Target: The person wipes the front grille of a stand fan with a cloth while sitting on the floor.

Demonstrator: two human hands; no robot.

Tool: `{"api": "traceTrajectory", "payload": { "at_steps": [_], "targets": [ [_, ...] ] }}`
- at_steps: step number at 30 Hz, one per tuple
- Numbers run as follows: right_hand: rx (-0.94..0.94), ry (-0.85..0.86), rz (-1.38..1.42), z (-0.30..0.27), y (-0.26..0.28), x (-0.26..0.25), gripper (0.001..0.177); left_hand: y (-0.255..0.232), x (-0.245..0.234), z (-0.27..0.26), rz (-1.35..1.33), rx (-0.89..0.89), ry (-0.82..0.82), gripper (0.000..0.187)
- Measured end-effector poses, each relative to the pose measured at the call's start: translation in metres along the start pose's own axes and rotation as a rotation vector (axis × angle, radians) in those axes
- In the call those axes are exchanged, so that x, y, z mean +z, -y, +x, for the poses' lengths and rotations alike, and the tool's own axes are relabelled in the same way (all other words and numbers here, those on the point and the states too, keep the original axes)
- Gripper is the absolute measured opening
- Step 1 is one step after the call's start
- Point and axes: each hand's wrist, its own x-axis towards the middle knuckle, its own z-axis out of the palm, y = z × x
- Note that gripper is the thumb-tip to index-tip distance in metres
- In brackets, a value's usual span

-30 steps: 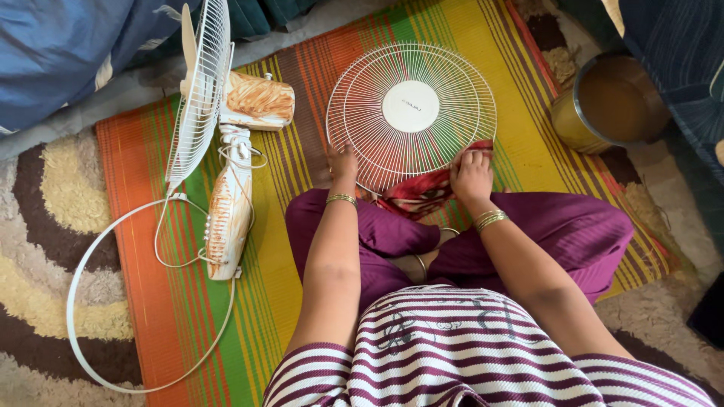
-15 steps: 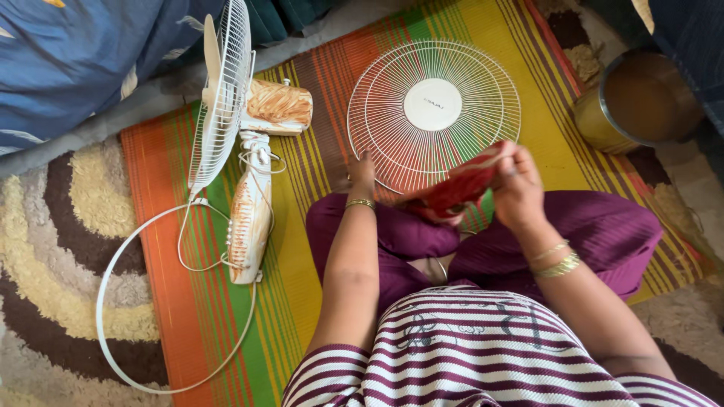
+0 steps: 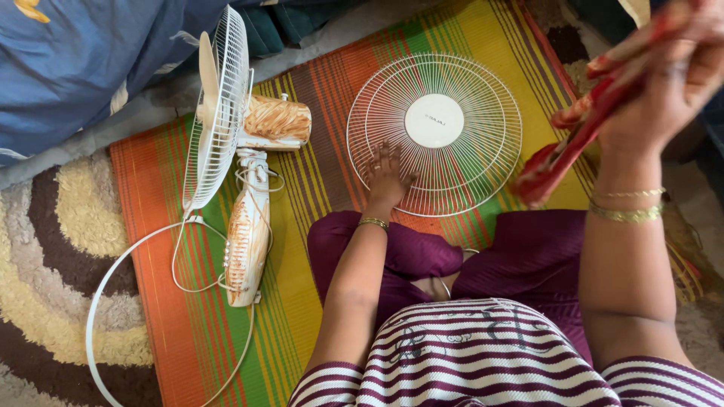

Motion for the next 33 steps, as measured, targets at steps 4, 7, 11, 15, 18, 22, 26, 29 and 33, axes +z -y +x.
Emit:
{"api": "traceTrajectory", "payload": {
  "at_steps": [4, 7, 11, 15, 18, 22, 26, 29, 33],
  "targets": [
    [0.308, -0.011, -0.781, -0.001, -0.15, -0.069, 0.027, -0.006, -0.007, 0.001, 0.07, -0.034, 0.096, 0.108],
    [0.541, 0.513, -1.528, -0.064, -0.234, -0.082, 0.029, -0.006, -0.007, 0.0, 0.108, -0.033, 0.183, 0.11],
    [-0.048, 1.518, -1.498, -0.169, -0.27, -0.029, 0.067, -0.007, -0.007, 0.001, 0.073, -0.023, 0.159, 0.116],
    [0.463, 1.356, -1.181, -0.159, -0.272, -0.013, 0.065, -0.007, -0.009, 0.001, 0.105, -0.021, 0.181, 0.117],
    [0.481, 1.318, -1.241, -0.136, -0.294, 0.0, 0.068, -0.009, -0.011, 0.002, 0.11, -0.045, 0.219, 0.116],
    [0.548, 1.272, -1.347, -0.113, -0.334, 0.007, 0.067, -0.01, -0.012, 0.001, 0.087, -0.062, 0.218, 0.113],
    [0.631, 1.16, -1.46, -0.091, -0.358, 0.006, 0.07, -0.008, -0.011, 0.0, 0.056, -0.068, 0.207, 0.113],
    [0.753, 1.052, -1.45, -0.072, -0.367, -0.002, 0.07, -0.007, -0.013, -0.001, 0.047, -0.078, 0.215, 0.112],
    [0.868, 1.005, -1.482, -0.049, -0.379, -0.018, 0.07, -0.009, -0.017, -0.002, 0.039, -0.086, 0.238, 0.111]
  ]
}}
